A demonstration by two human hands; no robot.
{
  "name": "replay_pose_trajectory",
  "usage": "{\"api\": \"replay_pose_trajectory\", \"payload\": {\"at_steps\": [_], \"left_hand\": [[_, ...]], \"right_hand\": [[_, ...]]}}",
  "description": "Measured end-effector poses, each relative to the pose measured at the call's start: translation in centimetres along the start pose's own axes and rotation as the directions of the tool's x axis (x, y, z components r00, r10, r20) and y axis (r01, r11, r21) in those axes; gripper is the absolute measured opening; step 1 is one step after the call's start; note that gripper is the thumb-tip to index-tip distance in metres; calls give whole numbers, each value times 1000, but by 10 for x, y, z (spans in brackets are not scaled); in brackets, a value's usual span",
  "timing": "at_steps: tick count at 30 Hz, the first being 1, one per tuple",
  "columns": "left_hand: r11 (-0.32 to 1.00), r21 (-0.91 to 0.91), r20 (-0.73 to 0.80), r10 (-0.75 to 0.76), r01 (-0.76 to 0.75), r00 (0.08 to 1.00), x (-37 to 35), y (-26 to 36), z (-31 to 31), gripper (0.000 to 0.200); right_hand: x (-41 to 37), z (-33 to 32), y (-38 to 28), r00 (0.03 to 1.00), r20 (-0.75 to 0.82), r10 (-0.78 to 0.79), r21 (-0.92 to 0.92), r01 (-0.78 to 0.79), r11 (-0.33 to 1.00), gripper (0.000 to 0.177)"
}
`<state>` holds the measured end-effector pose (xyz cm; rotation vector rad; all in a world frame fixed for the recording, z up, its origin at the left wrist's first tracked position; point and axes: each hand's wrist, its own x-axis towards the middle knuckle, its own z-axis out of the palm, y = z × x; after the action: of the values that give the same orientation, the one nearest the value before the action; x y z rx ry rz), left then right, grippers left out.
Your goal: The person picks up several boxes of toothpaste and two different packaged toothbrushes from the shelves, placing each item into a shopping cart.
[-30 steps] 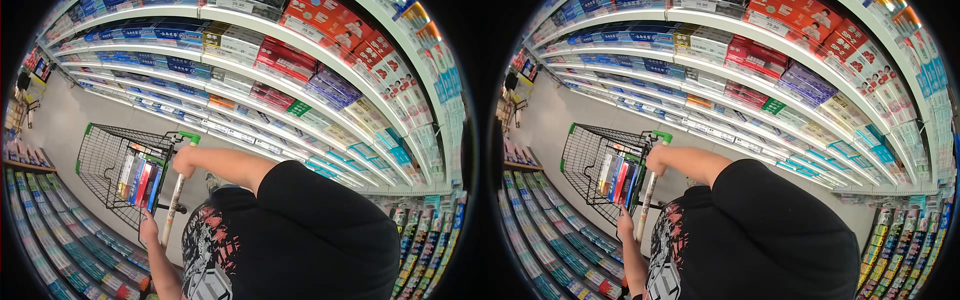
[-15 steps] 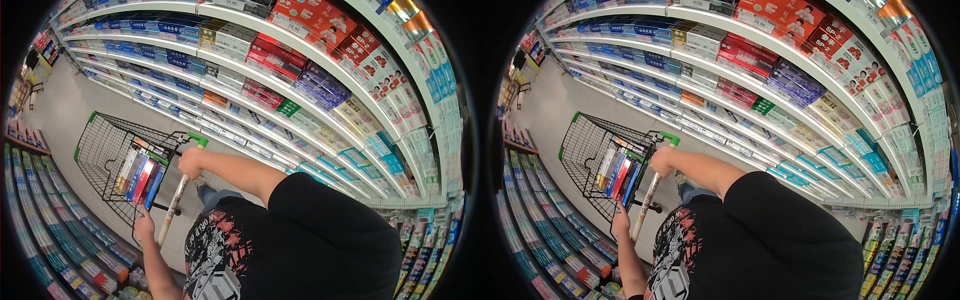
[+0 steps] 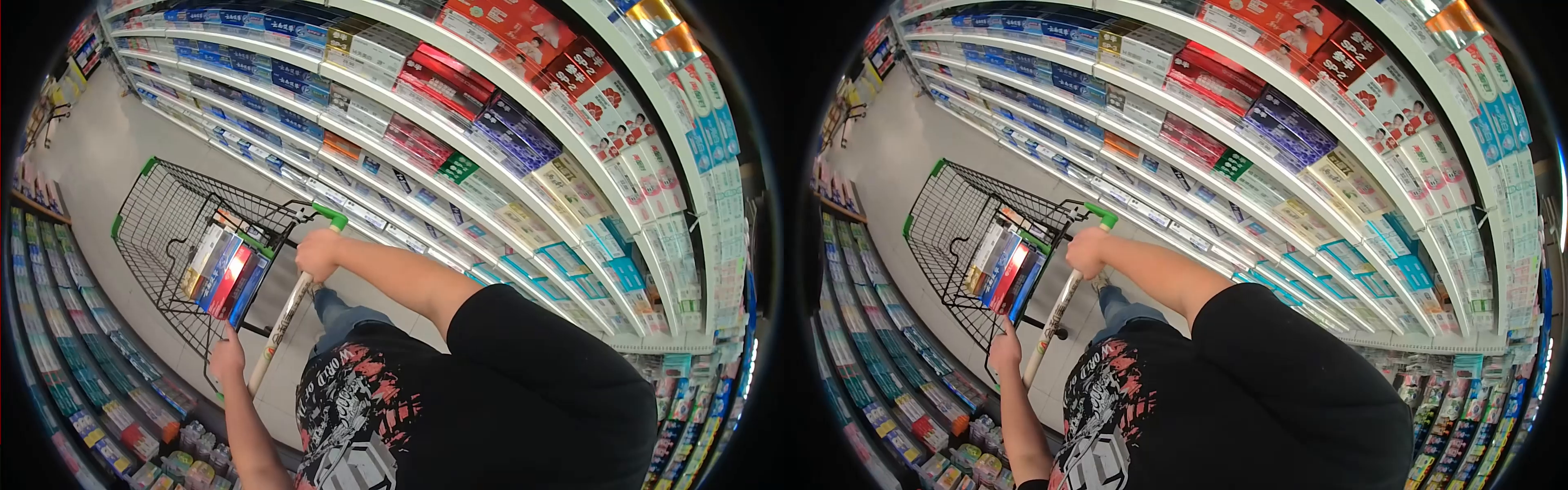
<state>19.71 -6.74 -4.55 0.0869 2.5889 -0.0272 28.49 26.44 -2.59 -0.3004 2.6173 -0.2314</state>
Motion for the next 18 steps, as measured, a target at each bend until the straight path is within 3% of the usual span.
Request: {"api": "replay_pose_trajectory", "payload": {"at_steps": [14,16,17,18], "left_hand": [[1000,-10,23,-23,23,999,-38,0,20,90],[1000,4,43,-14,14,999,-36,-6,27,87],[1000,2,51,1,-1,999,-37,-10,32,86],[1000,-3,59,16,-16,998,-38,-13,37,85]], "right_hand": [[-42,32,-9,1000,6,-12,-37,13,999,22],[-55,59,-7,922,-374,-101,29,120,992,21],[-70,68,-6,923,-373,-96,27,115,993,21],[-92,69,-6,814,-570,-110,16,144,989,21]]}}
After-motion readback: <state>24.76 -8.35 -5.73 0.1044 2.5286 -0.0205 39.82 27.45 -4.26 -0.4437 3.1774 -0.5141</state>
